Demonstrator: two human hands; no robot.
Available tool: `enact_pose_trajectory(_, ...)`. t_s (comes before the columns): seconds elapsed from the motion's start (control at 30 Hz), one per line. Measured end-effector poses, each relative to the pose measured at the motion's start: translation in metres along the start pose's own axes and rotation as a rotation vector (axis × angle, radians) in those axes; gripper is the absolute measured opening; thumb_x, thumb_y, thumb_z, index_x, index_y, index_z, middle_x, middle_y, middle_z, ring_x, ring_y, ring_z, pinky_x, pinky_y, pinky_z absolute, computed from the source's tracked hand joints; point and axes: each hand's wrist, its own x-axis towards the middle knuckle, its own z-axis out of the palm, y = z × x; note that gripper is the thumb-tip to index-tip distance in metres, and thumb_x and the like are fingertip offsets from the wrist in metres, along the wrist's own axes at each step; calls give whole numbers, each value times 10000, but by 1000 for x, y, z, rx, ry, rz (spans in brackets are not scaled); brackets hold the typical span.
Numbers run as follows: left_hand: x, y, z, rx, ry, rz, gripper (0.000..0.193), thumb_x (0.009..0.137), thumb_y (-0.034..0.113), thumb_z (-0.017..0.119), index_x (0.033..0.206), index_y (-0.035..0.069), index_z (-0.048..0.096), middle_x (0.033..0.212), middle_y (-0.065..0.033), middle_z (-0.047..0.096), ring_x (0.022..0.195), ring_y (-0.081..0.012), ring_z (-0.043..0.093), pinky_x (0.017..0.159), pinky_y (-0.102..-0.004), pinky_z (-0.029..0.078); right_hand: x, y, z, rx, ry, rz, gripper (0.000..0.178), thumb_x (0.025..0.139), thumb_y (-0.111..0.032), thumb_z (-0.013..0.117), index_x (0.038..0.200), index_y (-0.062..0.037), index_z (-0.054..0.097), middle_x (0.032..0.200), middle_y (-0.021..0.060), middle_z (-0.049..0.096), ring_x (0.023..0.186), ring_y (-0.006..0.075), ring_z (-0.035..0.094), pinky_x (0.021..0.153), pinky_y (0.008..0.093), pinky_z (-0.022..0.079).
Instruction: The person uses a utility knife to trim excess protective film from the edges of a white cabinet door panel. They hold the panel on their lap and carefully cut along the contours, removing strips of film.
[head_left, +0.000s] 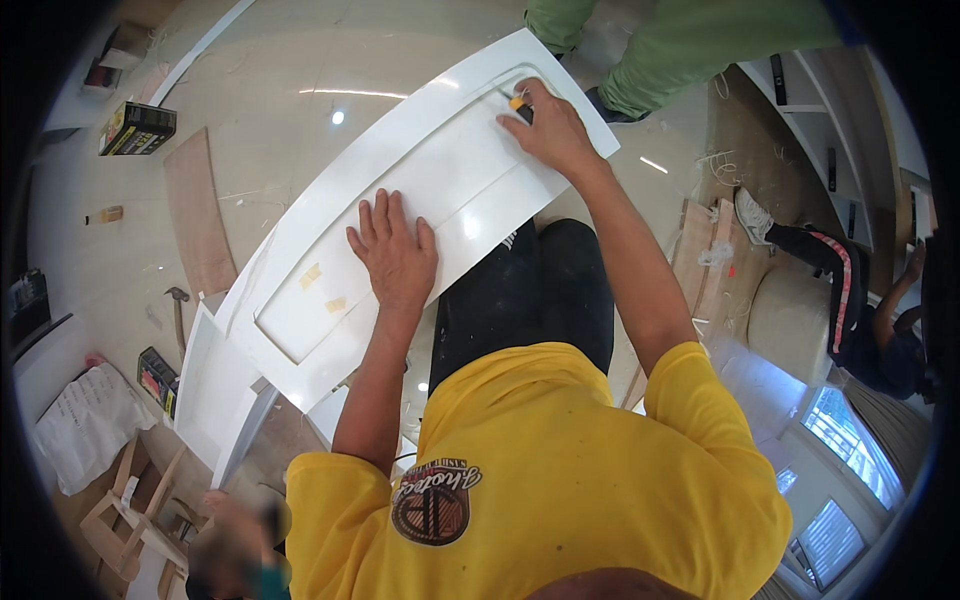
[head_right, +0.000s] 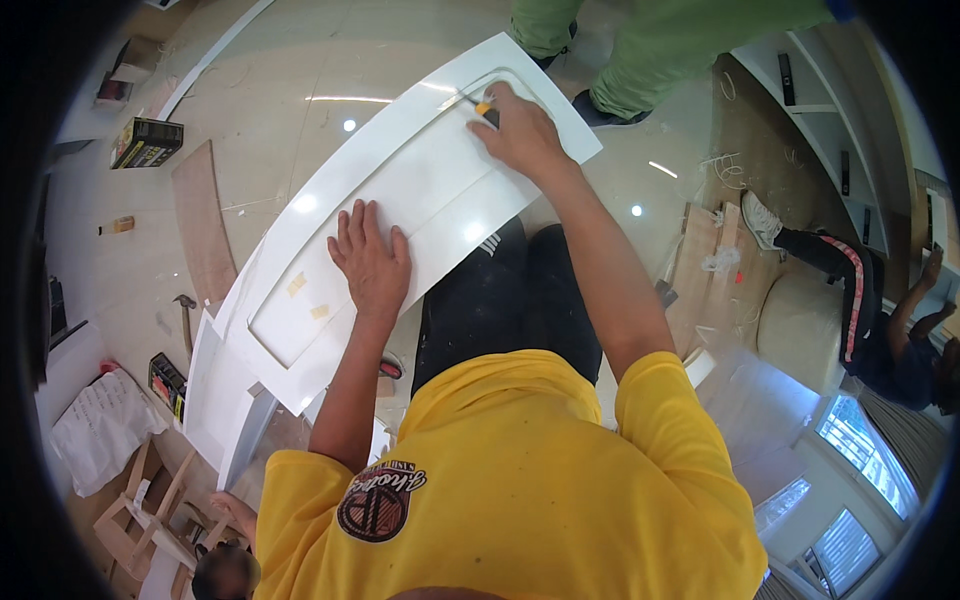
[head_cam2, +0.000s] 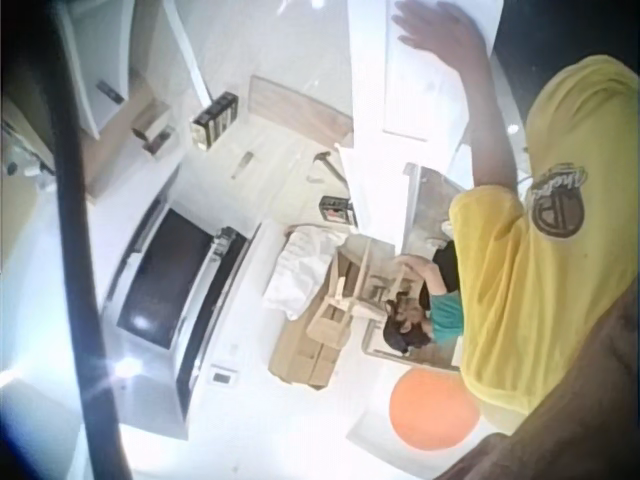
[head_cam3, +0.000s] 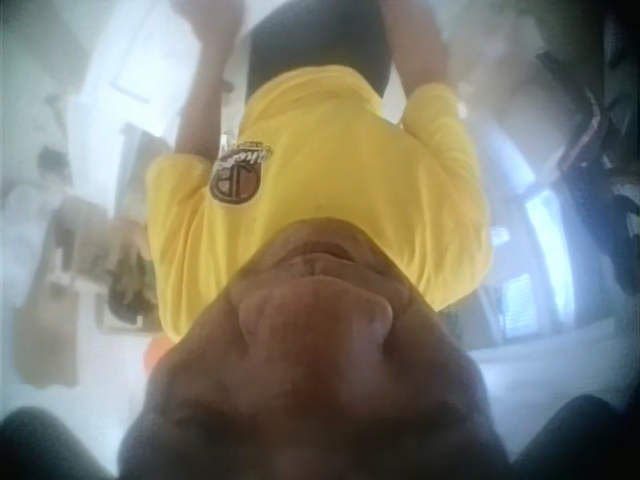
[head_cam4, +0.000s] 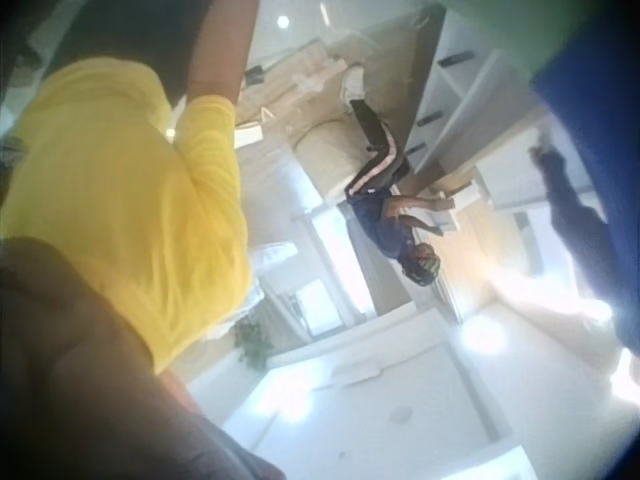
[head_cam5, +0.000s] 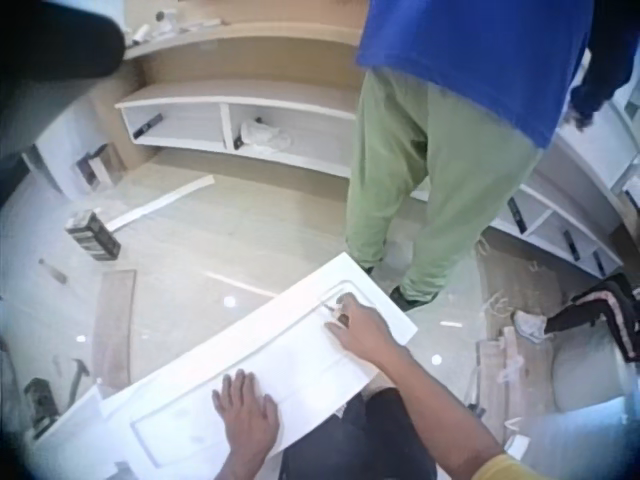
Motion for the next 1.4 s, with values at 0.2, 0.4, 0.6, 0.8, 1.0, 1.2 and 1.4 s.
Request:
enact_pose_trajectory(0.2,1,1,1,-20,-20,-8,577,1012,296,520,1512,18,447,1602,-154,407,1536,-384,261,1245,-623,110,50,-28,21,-284,-155,304,532,912,-337,725,1314,-20,579,1152,234,704,1078,377,696,939,468,546)
enact_pose_trajectory(0.4,5,2,1,-19,-51,-31,580,1025,308,500,1527,25,430,1629,-151,372,1560,-377,208,1251,-621,77,36,-46,39,-204,-6,334,502,935,-298,702,1307,9,562,1337,255,581,1101,394,688,942,463,564)
enact_pose_trajectory(0.6,6,4,0,18,-90,-42,586,1026,301,501,1537,24,419,1636,-160,356,1559,-382,203,1249,-622,77,30,-28,39,-308,-14,-11,481,912,-239,723,1281,25,563,1363,280,501,996,407,708,843,477,591)
enact_pose_trajectory(0.8,4,4,4,49,-51,-16,586,1007,275,531,1523,13,433,1608,-183,382,1541,-391,236,1239,-620,103,39,-19,39,-256,81,-36,406,889,-183,718,1211,17,573,1200,238,592,937,395,723,778,464,605)
enact_pose_trajectory(1.0,7,5,2,55,-25,-2,586,1003,271,537,1522,20,430,1604,-178,383,1534,-397,249,1239,-616,112,49,-1,39,-271,44,-104,324,893,-161,709,1153,-9,587,1130,202,632,931,375,718,779,458,594)
enact_pose_trajectory(1.2,7,0,7,95,-14,15,597,998,271,542,1526,16,423,1599,-183,382,1525,-414,256,1237,-622,121,28,8,39,-225,16,-240,263,875,-83,667,1108,34,635,1205,229,601,862,353,742,735,431,615)
enact_pose_trajectory(1.4,7,1,9,120,21,57,587,996,264,542,1521,22,437,1584,-188,405,1512,-423,285,1224,-619,155,30,-10,39,-142,-29,-71,316,911,-187,717,1141,13,636,1211,197,599,961,375,719,839,464,594)
